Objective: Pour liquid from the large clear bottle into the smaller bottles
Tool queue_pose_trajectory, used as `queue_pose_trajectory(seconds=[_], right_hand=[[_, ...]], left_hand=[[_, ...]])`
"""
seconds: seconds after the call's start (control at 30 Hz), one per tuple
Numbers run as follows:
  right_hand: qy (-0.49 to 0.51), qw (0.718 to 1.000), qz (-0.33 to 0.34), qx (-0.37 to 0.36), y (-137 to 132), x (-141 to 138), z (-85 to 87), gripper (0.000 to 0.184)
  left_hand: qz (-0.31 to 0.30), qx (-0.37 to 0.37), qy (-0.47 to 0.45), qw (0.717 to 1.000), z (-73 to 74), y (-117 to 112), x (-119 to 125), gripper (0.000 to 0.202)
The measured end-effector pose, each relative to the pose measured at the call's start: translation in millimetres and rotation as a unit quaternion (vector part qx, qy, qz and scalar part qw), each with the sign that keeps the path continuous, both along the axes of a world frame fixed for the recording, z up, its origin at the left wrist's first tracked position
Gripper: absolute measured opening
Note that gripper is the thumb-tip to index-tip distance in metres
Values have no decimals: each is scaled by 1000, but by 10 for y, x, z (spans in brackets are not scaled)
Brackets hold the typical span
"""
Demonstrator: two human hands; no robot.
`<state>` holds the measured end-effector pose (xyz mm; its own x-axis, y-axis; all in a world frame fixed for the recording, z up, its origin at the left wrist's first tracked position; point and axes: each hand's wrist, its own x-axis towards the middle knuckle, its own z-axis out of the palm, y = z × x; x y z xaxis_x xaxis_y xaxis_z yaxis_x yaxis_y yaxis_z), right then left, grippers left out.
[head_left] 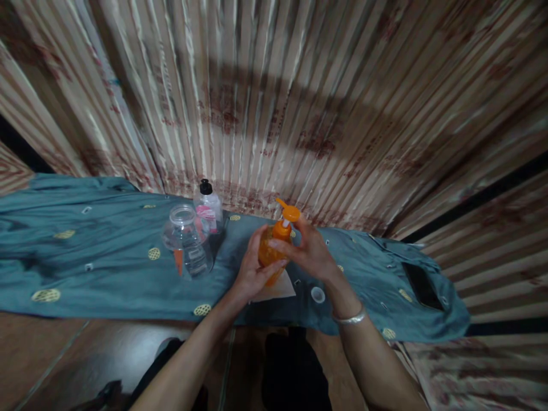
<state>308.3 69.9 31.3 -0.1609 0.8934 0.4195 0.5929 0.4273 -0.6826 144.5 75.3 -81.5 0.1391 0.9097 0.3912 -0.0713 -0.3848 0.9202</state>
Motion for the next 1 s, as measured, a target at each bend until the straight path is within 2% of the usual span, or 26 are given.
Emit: queue_pose_trajectory(seconds=[0.07,0.13,0.2,0.33,0.4,0.47,0.53,0.6,0.67,0.73,0.9,0.93,1.0], right_hand=[[8,996,88,-33,32,90,55,46],[1,992,115,-47,49,132,97,42],[-6,997,73,-37,39,101,100,39],[-12,997,-77,21,-26,-74,13,33],[-10,993,-110,32,-45,-117,-23,35],[4,996,-86,20,-42,-94,-31,46],[26,1000,-13,-11,-20,-28,-16,54],[46,996,62,-42,6,33,5,52],[59,993,84,-51,21,47,11,47],[67,996,44,-32,16,4,-4,43],[47,992,-116,1,-56,-172,-62,39],[44,991,-123,-2,-68,-182,-66,41],[47,995,-92,-15,-75,-161,-62,48]], left_hand=[[2,2,2,1000,2,1,1,89],[3,2,4,1000,3,2,3,89],[4,3,5,1000,0,3,4,89],[6,6,7,1000,-13,2,5,89],[8,6,8,1000,-16,0,5,88],[10,5,9,1000,-13,-4,6,88],[10,6,9,1000,-3,-8,8,88],[11,6,10,1000,6,-11,10,88],[11,6,9,1000,11,-13,12,88],[10,8,8,1000,7,-14,13,89],[10,11,7,1000,-11,-23,4,90],[10,11,7,1000,-11,-26,1,89],[9,11,7,1000,-6,-31,-4,87]])
